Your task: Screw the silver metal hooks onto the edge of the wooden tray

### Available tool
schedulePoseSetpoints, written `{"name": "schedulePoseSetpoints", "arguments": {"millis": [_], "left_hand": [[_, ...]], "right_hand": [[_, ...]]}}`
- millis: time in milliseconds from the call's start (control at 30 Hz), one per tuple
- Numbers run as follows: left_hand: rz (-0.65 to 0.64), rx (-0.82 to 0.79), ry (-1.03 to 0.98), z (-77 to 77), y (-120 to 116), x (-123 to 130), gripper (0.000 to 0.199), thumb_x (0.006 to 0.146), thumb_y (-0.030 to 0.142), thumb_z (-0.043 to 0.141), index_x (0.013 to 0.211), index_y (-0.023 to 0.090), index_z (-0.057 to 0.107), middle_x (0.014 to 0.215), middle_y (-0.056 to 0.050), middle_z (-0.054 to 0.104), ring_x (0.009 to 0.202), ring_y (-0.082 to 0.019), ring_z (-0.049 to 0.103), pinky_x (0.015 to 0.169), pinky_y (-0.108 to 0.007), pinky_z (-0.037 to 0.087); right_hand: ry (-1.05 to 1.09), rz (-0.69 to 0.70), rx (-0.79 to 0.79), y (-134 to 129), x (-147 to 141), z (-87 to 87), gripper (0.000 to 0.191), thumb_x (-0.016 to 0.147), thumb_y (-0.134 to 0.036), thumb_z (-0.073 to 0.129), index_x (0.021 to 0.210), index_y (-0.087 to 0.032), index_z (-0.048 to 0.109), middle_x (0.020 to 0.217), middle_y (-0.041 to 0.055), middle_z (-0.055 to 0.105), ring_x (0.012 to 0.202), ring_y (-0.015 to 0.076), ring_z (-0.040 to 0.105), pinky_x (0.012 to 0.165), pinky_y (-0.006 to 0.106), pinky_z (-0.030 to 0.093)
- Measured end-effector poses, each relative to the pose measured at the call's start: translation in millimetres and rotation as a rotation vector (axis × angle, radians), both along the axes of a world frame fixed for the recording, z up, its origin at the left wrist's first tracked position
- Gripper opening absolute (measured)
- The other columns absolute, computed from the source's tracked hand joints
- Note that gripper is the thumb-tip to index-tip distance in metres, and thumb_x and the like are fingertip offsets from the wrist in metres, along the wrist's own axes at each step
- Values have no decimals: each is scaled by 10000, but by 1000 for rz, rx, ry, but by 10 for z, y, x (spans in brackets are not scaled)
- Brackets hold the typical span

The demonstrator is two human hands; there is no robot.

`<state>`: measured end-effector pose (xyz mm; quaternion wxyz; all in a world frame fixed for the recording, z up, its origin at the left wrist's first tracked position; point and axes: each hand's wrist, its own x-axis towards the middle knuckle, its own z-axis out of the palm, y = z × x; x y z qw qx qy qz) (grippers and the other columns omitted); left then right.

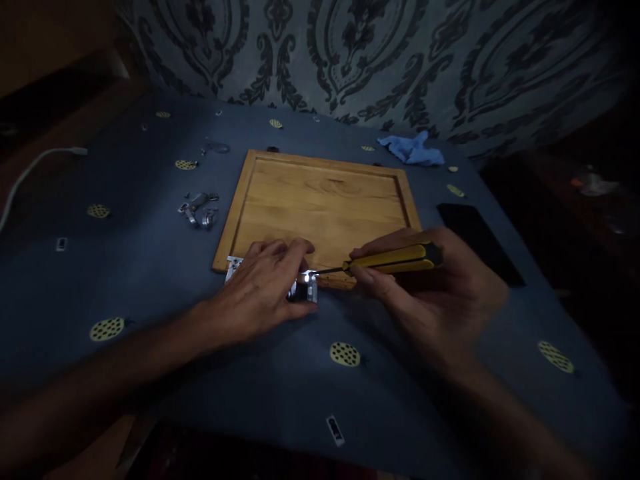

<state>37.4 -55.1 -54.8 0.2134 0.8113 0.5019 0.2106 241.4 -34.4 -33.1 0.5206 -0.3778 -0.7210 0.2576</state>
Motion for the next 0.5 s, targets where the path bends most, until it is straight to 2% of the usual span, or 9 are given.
{"name": "schedulePoseSetpoints", "arguments": {"millis": [133, 233, 300, 500], "left_hand": [[-4, 2, -3, -8, -3, -2, 621, 826, 323, 834, 1294, 207, 442, 1177, -60, 700, 1157, -286, 626, 994, -432, 452], [5, -23, -8, 3, -1, 3, 624, 824, 323, 837, 1292, 219, 438, 1174, -47, 705, 1158, -279, 626, 1008, -439, 446], [7, -30, -8, 15, 1, 7, 623, 822, 317, 840, 1287, 224, 437, 1175, -46, 705, 1160, -278, 625, 1012, -444, 444], [0, -36, -4, 27, 1, 6, 608, 829, 322, 832, 1283, 224, 439, 1189, -63, 699, 1170, -293, 624, 1001, -452, 451]], "right_hand": [[9, -28, 36, 0, -10, -2, 156, 825, -214, 827, 873, -277, 693, 847, -16, 728, 629, 149, 678, 512, 297, 583], [101, -60, 93, 3, -24, 9, 140, 843, -249, 816, 891, -268, 686, 847, -13, 727, 557, 131, 656, 481, 298, 566], [134, -71, 70, -6, -33, 15, 139, 850, -250, 809, 886, -271, 676, 846, -12, 717, 524, 125, 637, 461, 302, 558], [9, -93, -15, -61, -40, -9, 146, 859, -271, 803, 912, -322, 678, 873, 3, 720, 686, 194, 703, 588, 372, 621]]}}
